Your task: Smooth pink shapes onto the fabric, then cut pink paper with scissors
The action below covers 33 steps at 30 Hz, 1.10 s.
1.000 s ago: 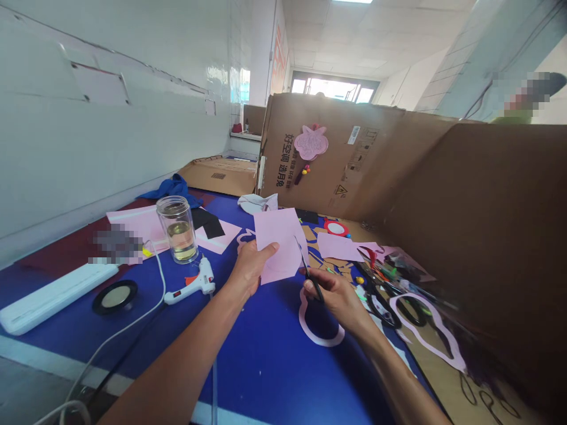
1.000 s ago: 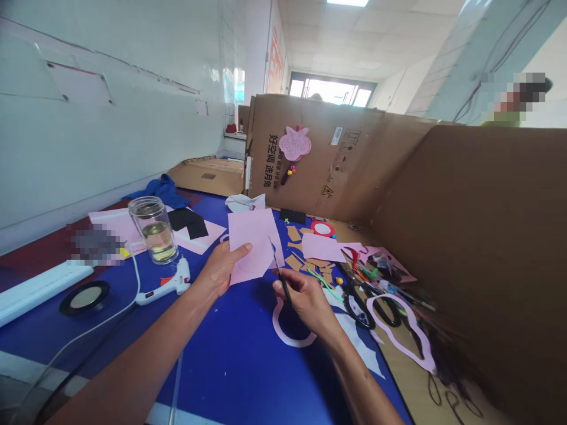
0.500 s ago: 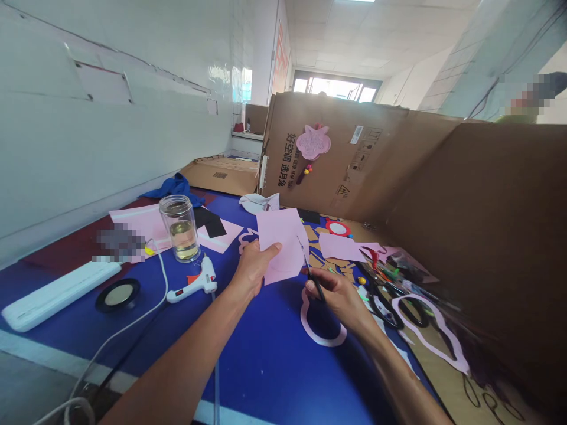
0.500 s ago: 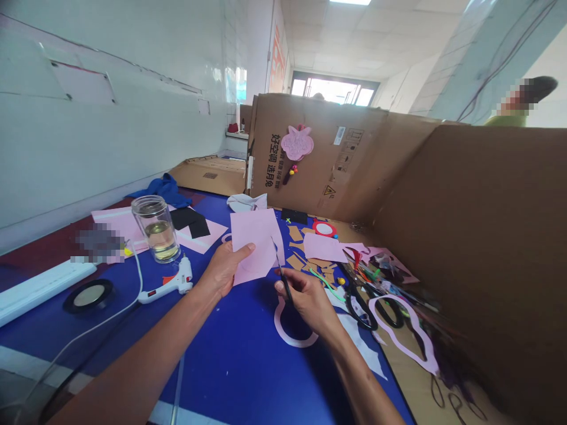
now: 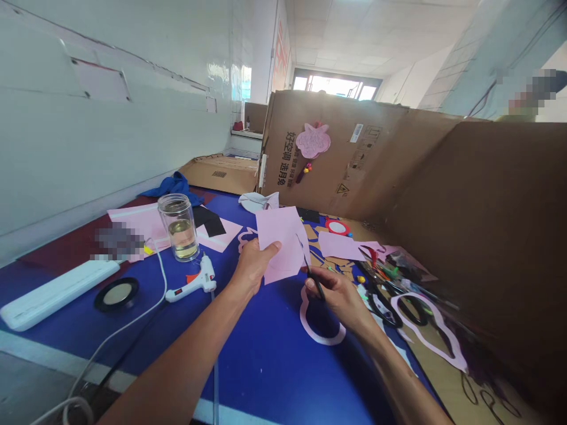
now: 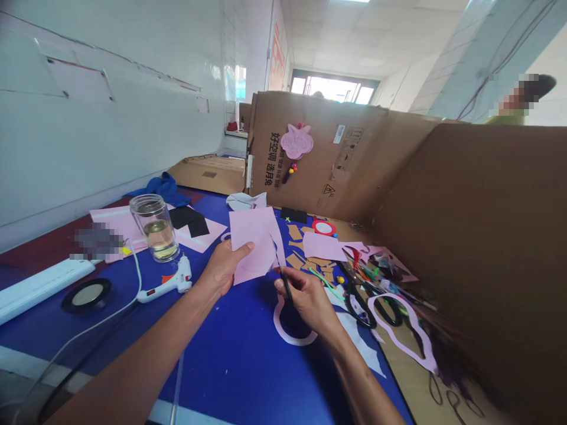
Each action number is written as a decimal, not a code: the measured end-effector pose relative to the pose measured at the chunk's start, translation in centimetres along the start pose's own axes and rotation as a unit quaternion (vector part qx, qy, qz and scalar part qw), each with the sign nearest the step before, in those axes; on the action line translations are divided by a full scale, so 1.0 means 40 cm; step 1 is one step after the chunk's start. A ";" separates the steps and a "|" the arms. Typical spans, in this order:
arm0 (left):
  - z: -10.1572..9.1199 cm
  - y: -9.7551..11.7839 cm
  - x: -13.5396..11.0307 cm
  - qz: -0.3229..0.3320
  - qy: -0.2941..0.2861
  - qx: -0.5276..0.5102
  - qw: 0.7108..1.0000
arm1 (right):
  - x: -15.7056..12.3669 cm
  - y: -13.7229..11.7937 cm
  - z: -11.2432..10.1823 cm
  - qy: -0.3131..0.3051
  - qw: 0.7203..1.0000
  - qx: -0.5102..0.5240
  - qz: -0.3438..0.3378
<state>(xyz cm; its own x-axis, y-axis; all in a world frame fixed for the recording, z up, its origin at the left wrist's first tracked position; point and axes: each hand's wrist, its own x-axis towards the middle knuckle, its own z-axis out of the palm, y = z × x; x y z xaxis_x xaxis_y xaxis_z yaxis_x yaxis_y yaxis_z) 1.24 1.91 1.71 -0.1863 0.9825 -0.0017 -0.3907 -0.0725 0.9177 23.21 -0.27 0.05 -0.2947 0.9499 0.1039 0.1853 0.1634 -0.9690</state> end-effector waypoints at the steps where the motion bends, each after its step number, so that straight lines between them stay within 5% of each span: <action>1: 0.000 -0.001 0.000 0.000 -0.001 0.000 1.000 | 0.000 0.001 0.000 -0.003 1.000 0.010 0.005; 33: 0.013 -0.008 -0.007 0.024 0.010 0.013 1.000 | -0.001 -0.009 -0.004 -0.018 0.998 0.056 0.037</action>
<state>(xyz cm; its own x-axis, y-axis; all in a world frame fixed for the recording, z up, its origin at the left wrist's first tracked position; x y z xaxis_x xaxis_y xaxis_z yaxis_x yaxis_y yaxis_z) 1.88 1.75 1.64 -0.2222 0.9744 0.0344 -0.3571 -0.1142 0.9271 23.29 -0.32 0.43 -0.3185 0.9476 0.0257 0.1016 0.0611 -0.9929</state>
